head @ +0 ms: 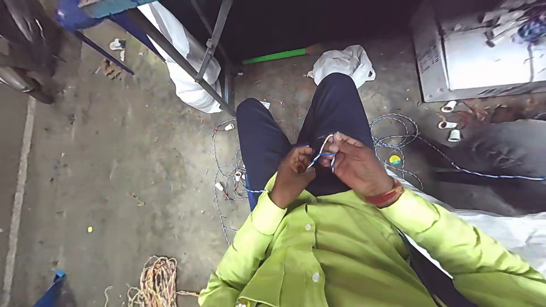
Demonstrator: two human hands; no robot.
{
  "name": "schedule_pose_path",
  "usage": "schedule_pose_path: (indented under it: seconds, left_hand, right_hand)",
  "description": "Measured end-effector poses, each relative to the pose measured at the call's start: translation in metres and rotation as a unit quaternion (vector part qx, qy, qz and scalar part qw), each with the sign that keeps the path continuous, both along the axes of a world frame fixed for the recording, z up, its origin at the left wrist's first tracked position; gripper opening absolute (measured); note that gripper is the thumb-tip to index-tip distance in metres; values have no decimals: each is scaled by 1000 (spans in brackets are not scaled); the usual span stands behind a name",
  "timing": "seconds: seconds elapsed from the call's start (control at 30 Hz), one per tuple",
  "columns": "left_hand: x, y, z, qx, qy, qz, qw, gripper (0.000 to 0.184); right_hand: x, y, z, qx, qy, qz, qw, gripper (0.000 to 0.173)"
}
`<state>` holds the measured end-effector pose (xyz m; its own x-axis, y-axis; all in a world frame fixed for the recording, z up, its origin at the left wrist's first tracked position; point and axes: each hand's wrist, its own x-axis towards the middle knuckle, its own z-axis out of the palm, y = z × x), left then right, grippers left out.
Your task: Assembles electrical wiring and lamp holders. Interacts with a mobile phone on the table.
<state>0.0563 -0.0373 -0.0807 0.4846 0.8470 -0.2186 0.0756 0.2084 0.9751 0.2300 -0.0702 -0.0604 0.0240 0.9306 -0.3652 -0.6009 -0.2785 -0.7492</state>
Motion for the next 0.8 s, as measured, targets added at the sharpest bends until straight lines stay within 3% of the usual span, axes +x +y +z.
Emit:
schedule_pose_path:
  seconds: [0.07, 0.13, 0.23, 0.33, 0.57, 0.8]
  left_hand:
    - [-2, -3, -6, -1, 12, 7, 1000, 37]
    - [-5, -3, -2, 7, -47, 7, 999, 30]
    - [-10, -2, 0, -55, -148, -15, 987, 30]
    - [-4, 1, 3, -99, -144, -16, 984, 36]
    - [7, -6, 5, -43, -114, 77, 990, 19]
    - [10, -3, 10, -84, -132, 148, 977, 27]
  right_hand:
    - [3, 5, 4, 11, 10, -4, 1000, 25]
    - [8, 7, 5, 48, -41, 5, 998, 23]
    - [13, 6, 5, 99, -116, 31, 988, 22]
    - [11, 5, 1, 129, -140, 53, 980, 20]
    - [10, 5, -7, 153, -156, 50, 975, 19]
    - [8, 1, -12, 179, -201, 81, 960, 16]
